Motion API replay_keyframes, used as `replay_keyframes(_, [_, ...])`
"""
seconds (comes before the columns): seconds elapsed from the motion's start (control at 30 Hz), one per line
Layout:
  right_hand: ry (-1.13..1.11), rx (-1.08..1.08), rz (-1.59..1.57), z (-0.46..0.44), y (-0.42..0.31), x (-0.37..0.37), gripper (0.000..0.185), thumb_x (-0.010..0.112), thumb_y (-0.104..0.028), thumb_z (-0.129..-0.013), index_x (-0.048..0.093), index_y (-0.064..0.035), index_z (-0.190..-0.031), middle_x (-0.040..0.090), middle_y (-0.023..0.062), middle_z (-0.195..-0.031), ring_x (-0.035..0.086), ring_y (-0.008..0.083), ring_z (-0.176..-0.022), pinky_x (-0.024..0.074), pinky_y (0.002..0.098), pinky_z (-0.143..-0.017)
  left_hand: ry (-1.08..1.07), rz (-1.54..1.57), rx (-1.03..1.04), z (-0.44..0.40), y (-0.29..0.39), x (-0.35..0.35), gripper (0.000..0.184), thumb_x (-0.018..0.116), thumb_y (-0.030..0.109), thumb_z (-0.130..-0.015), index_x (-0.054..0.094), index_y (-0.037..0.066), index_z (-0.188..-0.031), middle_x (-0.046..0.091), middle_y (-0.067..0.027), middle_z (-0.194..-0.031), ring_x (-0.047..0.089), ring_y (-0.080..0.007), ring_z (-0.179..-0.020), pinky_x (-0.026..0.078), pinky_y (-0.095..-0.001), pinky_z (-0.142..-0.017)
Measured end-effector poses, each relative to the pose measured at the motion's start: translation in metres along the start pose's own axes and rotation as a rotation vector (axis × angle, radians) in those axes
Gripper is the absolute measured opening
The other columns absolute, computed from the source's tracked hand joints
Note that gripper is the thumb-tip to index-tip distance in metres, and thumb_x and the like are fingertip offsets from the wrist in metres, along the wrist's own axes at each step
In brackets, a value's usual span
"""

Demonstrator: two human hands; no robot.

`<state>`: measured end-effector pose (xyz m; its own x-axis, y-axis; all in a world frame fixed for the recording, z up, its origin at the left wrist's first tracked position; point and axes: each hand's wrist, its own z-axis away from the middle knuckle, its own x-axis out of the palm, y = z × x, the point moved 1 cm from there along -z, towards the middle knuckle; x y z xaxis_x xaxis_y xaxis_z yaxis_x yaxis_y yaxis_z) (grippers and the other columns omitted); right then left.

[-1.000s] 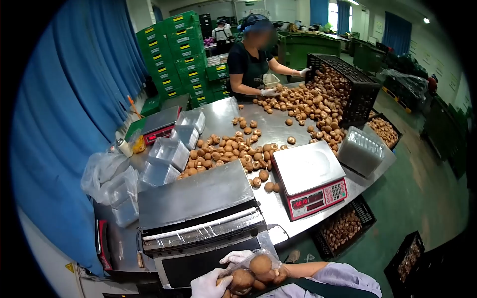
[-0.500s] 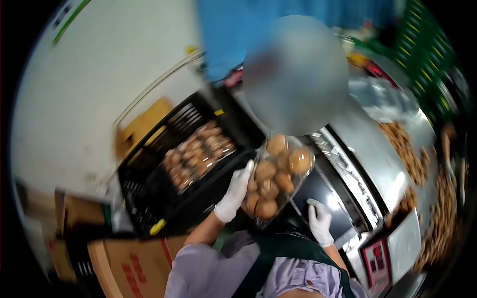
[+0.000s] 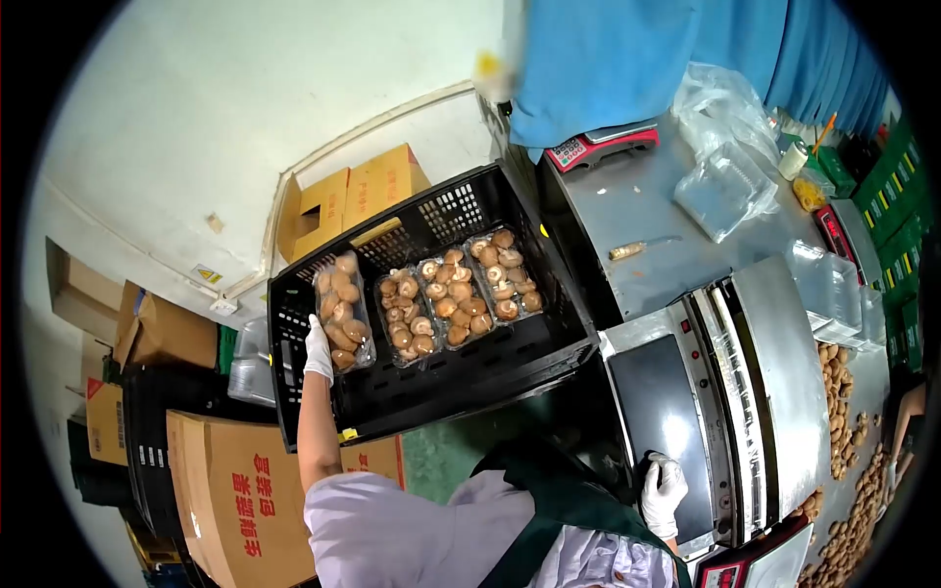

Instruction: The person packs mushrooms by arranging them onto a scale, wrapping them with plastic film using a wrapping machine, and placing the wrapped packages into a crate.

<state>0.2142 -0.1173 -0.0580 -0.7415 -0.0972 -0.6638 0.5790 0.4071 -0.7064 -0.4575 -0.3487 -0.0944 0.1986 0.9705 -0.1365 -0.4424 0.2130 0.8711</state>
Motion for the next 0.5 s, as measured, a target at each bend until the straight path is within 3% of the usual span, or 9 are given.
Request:
replay_keyframes(0.03, [-0.007, 0.006, 0.011, 0.000, 0.001, 0.001, 0.008, 0.057, 0.000, -0.080, 0.061, -0.0049, -0.085, 0.067, 0.0099, -0.088, 0.064, 0.0267, -0.079, 0.0510, 0.0338, -0.074, -0.021, -0.141, 0.012, -0.015, -0.009, -0.004, 0.083, 0.037, 0.067, -0.088, 0.045, -0.004, -0.131, 0.056, -0.0178, -0.123, 0.056, -0.0297, -0.109, 0.045, -0.0385, -0.095])
replay_keyframes(0.07, [-0.001, 0.036, -0.012, 0.001, 0.002, 0.001, 0.008, 0.057, 0.000, -0.080, 0.061, -0.0040, -0.084, 0.067, 0.0106, -0.086, 0.064, 0.0269, -0.078, 0.0510, 0.0336, -0.073, 0.046, -0.412, 0.155, -0.026, -0.021, -0.010, 0.089, 0.042, 0.069, -0.085, 0.035, -0.003, -0.137, 0.049, -0.0192, -0.132, 0.049, -0.0314, -0.120, 0.039, -0.0400, -0.102])
replay_keyframes(0.13, [0.007, 0.065, -0.026, 0.000, 0.002, 0.003, 0.007, 0.056, 0.001, -0.080, 0.062, -0.0031, -0.084, 0.067, 0.0113, -0.085, 0.064, 0.0270, -0.077, 0.0510, 0.0333, -0.072, 0.177, -0.732, 0.048, -0.032, -0.044, 0.008, 0.112, 0.053, 0.075, -0.073, 0.013, 0.000, -0.146, 0.026, -0.0248, -0.148, 0.030, -0.0349, -0.135, 0.029, -0.0404, -0.109])
replay_keyframes(0.2, [0.007, 0.142, -0.013, 0.000, 0.003, 0.004, 0.006, 0.056, 0.001, -0.080, 0.061, -0.0017, -0.082, 0.066, 0.0124, -0.082, 0.064, 0.0275, -0.074, 0.0509, 0.0331, -0.072, 0.153, -0.996, -0.207, -0.001, -0.044, 0.038, 0.124, 0.064, 0.071, -0.066, -0.004, 0.010, -0.149, 0.001, -0.0252, -0.152, 0.015, -0.0407, -0.140, 0.023, -0.0448, -0.112])
replay_keyframes(0.33, [0.042, 0.189, -0.036, 0.000, 0.003, 0.008, 0.006, 0.057, 0.001, -0.080, 0.062, -0.0020, -0.081, 0.066, 0.0123, -0.080, 0.064, 0.0275, -0.073, 0.0509, 0.0325, -0.070, 0.210, -0.930, -0.142, 0.000, -0.055, 0.043, 0.128, 0.069, 0.067, -0.063, -0.008, 0.011, -0.148, 0.002, -0.0250, -0.152, 0.017, -0.0419, -0.139, 0.025, -0.0504, -0.109])
replay_keyframes(0.43, [0.059, 0.159, -0.011, -0.005, -0.004, 0.008, 0.007, 0.057, 0.001, -0.080, 0.063, -0.0026, -0.081, 0.066, 0.0117, -0.079, 0.064, 0.0275, -0.072, 0.0510, 0.0335, -0.069, 0.269, -1.003, -0.158, 0.026, -0.040, 0.058, 0.126, 0.067, 0.068, -0.064, -0.006, 0.009, -0.147, 0.010, -0.0258, -0.150, 0.024, -0.0465, -0.134, 0.027, -0.0574, -0.106])
replay_keyframes(0.47, [0.065, 0.139, 0.006, -0.007, -0.010, 0.005, 0.007, 0.057, 0.000, -0.080, 0.063, -0.0031, -0.081, 0.066, 0.0113, -0.079, 0.064, 0.0276, -0.072, 0.0511, 0.0341, -0.069, 0.242, -1.046, -0.146, 0.032, -0.036, 0.058, 0.122, 0.064, 0.071, -0.065, 0.000, 0.007, -0.147, 0.015, -0.0262, -0.148, 0.027, -0.0455, -0.133, 0.030, -0.0535, -0.105])
replay_keyframes(0.5, [0.066, 0.100, 0.058, -0.011, -0.018, 0.001, 0.007, 0.058, -0.002, -0.080, 0.064, -0.0046, -0.080, 0.066, 0.0109, -0.079, 0.065, 0.0275, -0.072, 0.0515, 0.0350, -0.068, 0.205, -1.100, 0.110, -0.007, -0.058, 0.035, 0.112, 0.064, 0.071, -0.065, 0.021, 0.005, -0.145, 0.021, -0.0239, -0.147, 0.029, -0.0418, -0.133, 0.034, -0.0489, -0.104])
